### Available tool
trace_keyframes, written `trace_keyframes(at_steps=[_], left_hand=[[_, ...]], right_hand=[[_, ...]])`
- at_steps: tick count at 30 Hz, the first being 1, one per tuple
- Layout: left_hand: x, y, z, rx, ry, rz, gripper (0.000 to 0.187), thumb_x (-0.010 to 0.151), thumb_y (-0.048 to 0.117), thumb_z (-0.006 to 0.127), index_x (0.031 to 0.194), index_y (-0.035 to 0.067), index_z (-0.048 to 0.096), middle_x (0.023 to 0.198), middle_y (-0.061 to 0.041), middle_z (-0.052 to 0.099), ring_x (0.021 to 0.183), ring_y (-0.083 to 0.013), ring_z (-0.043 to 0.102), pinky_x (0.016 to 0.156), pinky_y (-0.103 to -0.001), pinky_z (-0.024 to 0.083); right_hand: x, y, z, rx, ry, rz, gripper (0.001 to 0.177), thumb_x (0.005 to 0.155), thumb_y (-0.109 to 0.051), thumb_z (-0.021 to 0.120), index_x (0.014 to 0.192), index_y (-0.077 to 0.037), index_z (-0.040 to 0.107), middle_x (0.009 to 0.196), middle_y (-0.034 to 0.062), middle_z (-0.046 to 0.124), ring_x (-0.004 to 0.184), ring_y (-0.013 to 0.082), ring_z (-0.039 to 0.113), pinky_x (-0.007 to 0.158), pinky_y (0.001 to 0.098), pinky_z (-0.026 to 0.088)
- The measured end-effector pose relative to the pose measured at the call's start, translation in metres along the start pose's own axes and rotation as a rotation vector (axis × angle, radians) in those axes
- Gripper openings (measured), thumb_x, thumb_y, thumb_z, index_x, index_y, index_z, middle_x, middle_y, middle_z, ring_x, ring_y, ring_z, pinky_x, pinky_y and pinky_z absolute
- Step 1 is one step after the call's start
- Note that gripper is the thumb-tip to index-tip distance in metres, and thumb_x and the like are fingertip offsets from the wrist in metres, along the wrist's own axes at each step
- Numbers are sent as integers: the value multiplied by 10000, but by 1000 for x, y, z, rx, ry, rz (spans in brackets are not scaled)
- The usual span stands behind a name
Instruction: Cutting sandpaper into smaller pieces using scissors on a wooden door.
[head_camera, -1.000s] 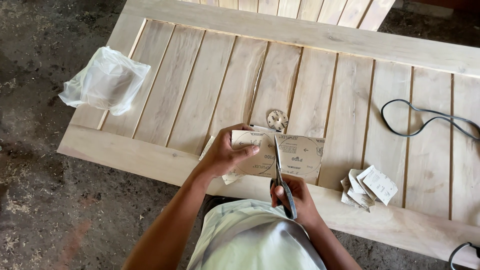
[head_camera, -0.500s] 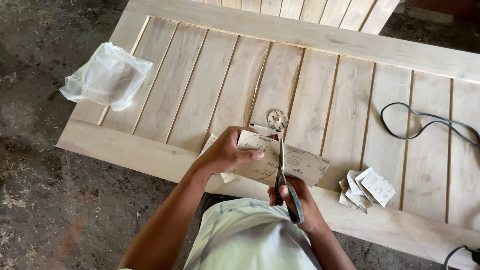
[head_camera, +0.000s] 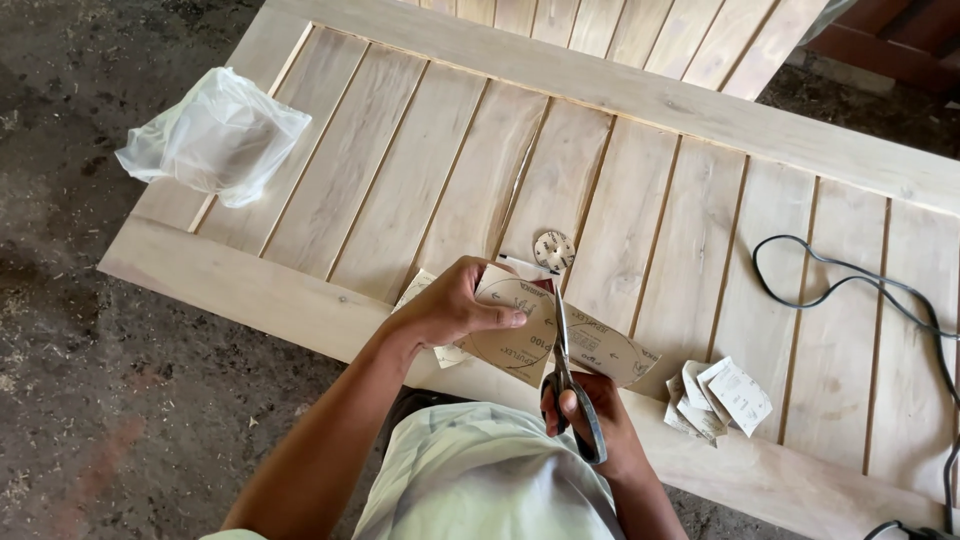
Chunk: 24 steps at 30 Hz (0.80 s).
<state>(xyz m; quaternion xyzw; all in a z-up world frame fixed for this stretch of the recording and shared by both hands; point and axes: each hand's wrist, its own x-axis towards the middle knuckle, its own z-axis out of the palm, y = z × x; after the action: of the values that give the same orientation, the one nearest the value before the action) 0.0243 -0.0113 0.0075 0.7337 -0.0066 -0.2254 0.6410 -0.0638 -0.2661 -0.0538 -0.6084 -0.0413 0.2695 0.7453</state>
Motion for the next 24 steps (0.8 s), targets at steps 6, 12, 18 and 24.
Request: trace_keyframes(at_steps=[6, 12, 18, 24], left_hand=[[-1, 2, 1, -65, -18, 0, 538, 701, 211, 879, 1168, 13, 702, 1037, -73, 764, 982, -158, 712, 939, -307, 537], [3, -1, -2, -124, -93, 26, 387, 825, 264, 811, 1112, 15, 735, 960, -52, 787, 863, -101, 721, 806, -266, 575], [1, 6, -5, -28, -83, 38, 328, 829, 313, 815, 980, 24, 783, 878, -43, 793, 784, -83, 690, 709, -265, 547], [2, 14, -10, 69, -117, 4, 364, 801, 323, 843, 982, 16, 771, 850, -49, 782, 758, -106, 670, 697, -289, 536]], right_hand=[[-1, 3, -6, 42, -46, -32, 704, 844, -666, 714, 762, 28, 629, 658, 87, 609, 612, 165, 579, 579, 318, 460], [-3, 2, -11, 46, -38, -31, 711, 818, -661, 743, 729, 38, 647, 623, 81, 598, 581, 165, 570, 559, 314, 441], [-6, 10, -26, 37, -105, -29, 721, 802, -675, 756, 750, 39, 668, 622, 63, 610, 581, 142, 593, 544, 293, 444], [-6, 5, -26, -57, -66, 34, 777, 751, -704, 770, 835, 64, 690, 648, 83, 634, 582, 165, 623, 537, 315, 494]])
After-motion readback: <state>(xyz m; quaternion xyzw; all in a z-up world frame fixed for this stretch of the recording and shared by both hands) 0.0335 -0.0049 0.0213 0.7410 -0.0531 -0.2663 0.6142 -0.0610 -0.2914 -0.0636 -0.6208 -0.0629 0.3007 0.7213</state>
